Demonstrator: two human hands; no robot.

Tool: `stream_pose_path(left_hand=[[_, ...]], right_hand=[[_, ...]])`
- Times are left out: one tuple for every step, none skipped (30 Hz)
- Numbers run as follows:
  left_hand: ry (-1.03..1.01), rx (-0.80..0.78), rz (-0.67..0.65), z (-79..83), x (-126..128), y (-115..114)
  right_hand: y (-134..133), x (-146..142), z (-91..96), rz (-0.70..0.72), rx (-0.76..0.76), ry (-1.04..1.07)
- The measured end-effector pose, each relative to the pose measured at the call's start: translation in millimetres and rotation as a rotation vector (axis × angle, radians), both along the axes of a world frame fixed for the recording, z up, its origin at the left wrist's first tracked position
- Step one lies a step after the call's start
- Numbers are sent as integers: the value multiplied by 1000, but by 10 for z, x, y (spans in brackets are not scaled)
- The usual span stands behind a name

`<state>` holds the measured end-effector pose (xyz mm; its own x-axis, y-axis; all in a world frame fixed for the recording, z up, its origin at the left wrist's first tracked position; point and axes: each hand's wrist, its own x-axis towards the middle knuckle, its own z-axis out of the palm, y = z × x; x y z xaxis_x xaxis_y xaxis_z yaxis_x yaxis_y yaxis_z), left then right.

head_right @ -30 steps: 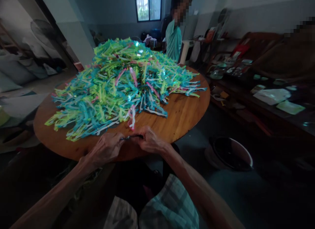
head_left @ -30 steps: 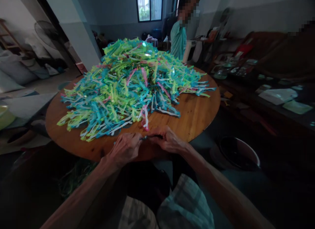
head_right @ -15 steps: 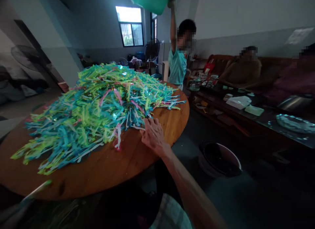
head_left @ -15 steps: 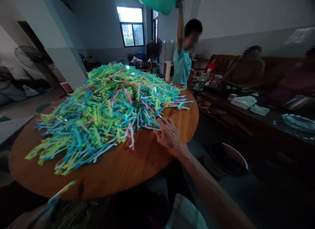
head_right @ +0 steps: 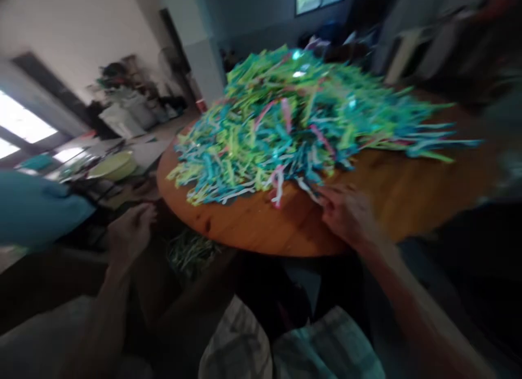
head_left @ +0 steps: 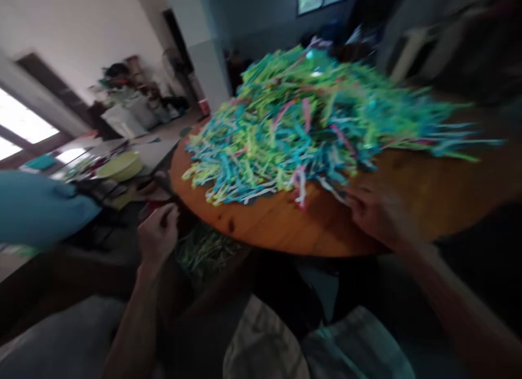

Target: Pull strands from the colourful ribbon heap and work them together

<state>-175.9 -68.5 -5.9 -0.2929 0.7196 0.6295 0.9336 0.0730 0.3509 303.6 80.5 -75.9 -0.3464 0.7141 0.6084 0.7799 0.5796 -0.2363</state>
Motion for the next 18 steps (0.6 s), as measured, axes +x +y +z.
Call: stream_pose_path(left_hand=[[-65,14,20,35,-14,-31],[-134,33,20,70,8,-36],[-191,55,7,106,63,-32],[-208,66,0,141,142,-36],[-188,60,-8,172,238,-56],[-144,49,-16,191,340,-93],[-88,30,-33,191,439,-137],[-21,19,-81,170,534,-174],[31,18,-166,128,630,-191],[72,27,-284,74,735,-181],[99,26,-399,16,857,-141],[120,23,-510,-37,999,-76],[139,8,-609,-78,1159,11],[155,-19,-690,-106,1329,114],[171,-47,-758,-121,1501,227],[184,-76,-816,-126,1663,347],[191,-102,-861,-123,1806,470],[198,-121,-894,-116,1925,591]], right_hand=[[60,54,-42,-19,15,30],[108,89,-70,-16,17,47],[128,98,-83,-9,18,72],[113,77,-79,6,12,101],[67,23,-62,27,0,137],[0,-61,-37,54,-17,174],[-76,-169,-8,61,-39,217],[-148,-292,20,78,-73,228],[-211,-420,46,88,-105,213],[-264,-542,71,83,-136,179],[-310,-652,96,76,-166,143],[-355,-746,121,65,-179,119],[-401,-823,145,47,-192,108],[-447,-883,169,36,-205,99],[-492,-926,191,33,-212,91],[-529,-952,213,46,-216,85],[-552,-960,235,84,-220,85],[-556,-952,258,143,-231,97]])
